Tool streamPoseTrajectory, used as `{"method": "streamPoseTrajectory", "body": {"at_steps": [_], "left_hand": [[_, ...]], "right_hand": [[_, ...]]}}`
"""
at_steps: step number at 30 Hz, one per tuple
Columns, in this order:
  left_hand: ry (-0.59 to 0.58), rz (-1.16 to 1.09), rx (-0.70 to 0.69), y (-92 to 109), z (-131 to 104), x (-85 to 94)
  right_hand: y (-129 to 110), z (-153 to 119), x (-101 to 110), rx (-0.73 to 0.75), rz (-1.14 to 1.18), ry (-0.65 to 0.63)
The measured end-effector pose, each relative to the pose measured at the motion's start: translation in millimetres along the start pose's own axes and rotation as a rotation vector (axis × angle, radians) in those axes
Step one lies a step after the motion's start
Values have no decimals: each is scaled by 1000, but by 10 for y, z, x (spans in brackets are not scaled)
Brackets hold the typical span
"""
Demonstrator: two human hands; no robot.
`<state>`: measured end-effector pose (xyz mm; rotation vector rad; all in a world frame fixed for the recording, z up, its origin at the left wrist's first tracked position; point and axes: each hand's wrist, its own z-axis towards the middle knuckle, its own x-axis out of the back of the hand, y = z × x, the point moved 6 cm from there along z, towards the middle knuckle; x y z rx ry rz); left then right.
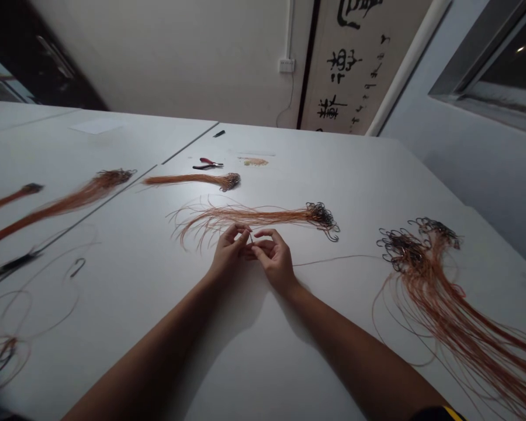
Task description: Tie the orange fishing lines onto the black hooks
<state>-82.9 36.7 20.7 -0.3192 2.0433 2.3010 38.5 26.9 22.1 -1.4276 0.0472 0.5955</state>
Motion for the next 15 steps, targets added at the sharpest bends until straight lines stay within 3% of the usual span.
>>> {"method": "streamPoseTrajectory", "body": {"at_steps": [15], "left_hand": [[-51, -138, 160, -50, -15, -29]], "right_hand": [[53, -39, 10, -99, 89, -9]]}}
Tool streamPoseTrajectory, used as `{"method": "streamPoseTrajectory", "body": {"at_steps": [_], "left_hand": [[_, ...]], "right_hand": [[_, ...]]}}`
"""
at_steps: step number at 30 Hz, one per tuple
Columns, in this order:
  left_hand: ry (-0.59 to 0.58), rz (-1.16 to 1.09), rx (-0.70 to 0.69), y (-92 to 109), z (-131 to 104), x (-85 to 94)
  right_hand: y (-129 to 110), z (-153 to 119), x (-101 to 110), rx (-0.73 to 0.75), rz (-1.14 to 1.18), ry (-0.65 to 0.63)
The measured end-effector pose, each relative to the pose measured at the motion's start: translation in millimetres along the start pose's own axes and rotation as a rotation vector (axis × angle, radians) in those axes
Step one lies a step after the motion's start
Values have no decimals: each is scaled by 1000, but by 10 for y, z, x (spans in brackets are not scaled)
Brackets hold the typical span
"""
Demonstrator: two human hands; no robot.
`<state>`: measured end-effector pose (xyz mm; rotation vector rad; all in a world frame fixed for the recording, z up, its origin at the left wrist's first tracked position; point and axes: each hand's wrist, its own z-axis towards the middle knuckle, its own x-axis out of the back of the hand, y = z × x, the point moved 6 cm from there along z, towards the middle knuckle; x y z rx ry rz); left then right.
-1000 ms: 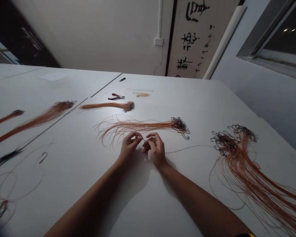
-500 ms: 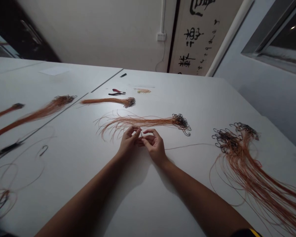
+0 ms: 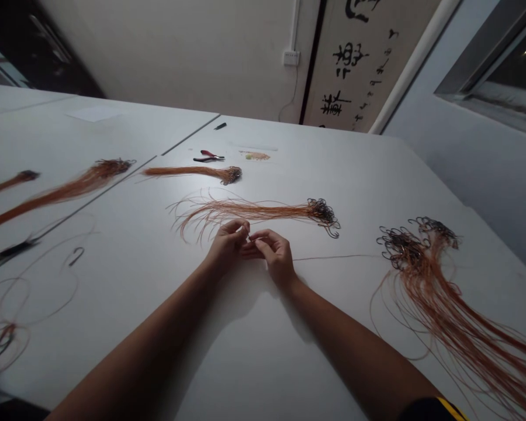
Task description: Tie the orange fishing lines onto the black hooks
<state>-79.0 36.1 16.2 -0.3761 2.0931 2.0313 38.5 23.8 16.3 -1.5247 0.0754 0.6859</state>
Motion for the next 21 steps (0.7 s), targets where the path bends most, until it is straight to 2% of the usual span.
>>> {"method": "streamPoseTrajectory", "body": {"at_steps": [9, 21], "left_hand": [[33, -5, 11, -64, 19, 40], [50, -16, -28, -49, 16, 33]], "right_hand": [[73, -3, 6, -102, 8, 6], [102, -12, 71, -143, -10, 48]]}}
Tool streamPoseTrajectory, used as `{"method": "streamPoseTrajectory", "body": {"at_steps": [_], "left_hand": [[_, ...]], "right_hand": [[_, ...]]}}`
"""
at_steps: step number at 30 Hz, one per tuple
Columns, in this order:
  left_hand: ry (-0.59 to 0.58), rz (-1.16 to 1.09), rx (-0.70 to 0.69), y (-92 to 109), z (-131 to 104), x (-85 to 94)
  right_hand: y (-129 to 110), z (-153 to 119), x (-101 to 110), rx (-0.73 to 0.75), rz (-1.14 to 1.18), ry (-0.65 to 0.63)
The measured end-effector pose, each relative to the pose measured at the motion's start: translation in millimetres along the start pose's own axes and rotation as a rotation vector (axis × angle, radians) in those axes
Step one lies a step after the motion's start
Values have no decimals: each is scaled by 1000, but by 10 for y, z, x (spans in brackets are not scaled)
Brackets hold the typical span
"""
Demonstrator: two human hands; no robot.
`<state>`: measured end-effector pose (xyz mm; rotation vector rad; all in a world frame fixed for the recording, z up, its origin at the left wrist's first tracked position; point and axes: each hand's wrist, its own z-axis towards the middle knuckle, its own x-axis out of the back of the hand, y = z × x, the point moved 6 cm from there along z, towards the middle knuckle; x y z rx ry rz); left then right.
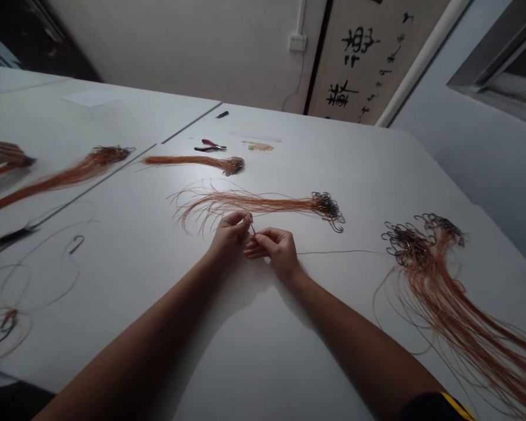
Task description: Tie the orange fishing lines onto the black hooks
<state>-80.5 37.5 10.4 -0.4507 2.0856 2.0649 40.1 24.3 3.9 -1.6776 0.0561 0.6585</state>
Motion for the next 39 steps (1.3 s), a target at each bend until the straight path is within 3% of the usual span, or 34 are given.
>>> {"method": "streamPoseTrajectory", "body": {"at_steps": [39], "left_hand": [[11, 33, -24, 40, -26, -12]], "right_hand": [[-7, -7, -17, -5, -32, 42]]}}
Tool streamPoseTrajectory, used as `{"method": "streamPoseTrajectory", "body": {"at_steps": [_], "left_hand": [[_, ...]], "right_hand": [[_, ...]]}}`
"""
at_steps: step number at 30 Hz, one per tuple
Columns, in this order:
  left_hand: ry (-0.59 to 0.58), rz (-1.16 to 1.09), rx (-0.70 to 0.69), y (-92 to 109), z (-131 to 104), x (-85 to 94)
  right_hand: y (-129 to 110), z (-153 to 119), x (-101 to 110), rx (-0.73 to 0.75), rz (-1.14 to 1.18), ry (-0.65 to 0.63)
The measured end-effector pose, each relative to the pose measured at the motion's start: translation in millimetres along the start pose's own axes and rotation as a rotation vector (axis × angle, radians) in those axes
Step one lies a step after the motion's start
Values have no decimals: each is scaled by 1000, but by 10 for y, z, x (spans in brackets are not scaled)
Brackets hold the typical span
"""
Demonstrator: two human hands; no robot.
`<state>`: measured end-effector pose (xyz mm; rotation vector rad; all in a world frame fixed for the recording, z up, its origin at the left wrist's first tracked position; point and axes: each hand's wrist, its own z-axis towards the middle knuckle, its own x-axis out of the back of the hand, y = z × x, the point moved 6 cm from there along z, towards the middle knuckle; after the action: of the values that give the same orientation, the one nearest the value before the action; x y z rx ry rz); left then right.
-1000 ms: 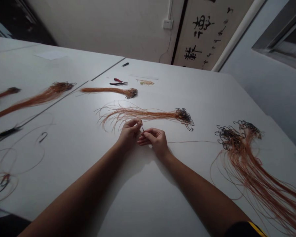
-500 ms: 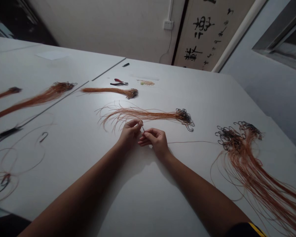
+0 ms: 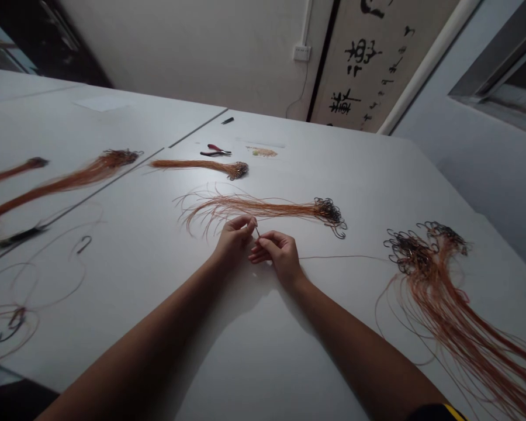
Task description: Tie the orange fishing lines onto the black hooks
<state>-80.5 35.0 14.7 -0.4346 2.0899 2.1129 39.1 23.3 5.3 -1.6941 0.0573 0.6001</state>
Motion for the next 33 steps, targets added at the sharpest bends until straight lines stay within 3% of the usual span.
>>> {"method": "streamPoseTrajectory", "body": {"at_steps": [17, 25, 29, 31, 33], "left_hand": [[-20, 55, -15, -42, -10, 42], [20, 143, -108, 31, -140, 43], [84, 118, -253, 248, -193, 23], [108, 71, -348, 504, -250, -33], [89, 24, -450, 893, -374, -172]], "right_hand": [[83, -5, 16, 42, -56, -10], [122, -46, 44, 96, -40, 72], [140, -18, 98, 141, -24, 116], [140, -10, 121, 157, -26, 136], [136, -5, 133, 170, -38, 151]]}}
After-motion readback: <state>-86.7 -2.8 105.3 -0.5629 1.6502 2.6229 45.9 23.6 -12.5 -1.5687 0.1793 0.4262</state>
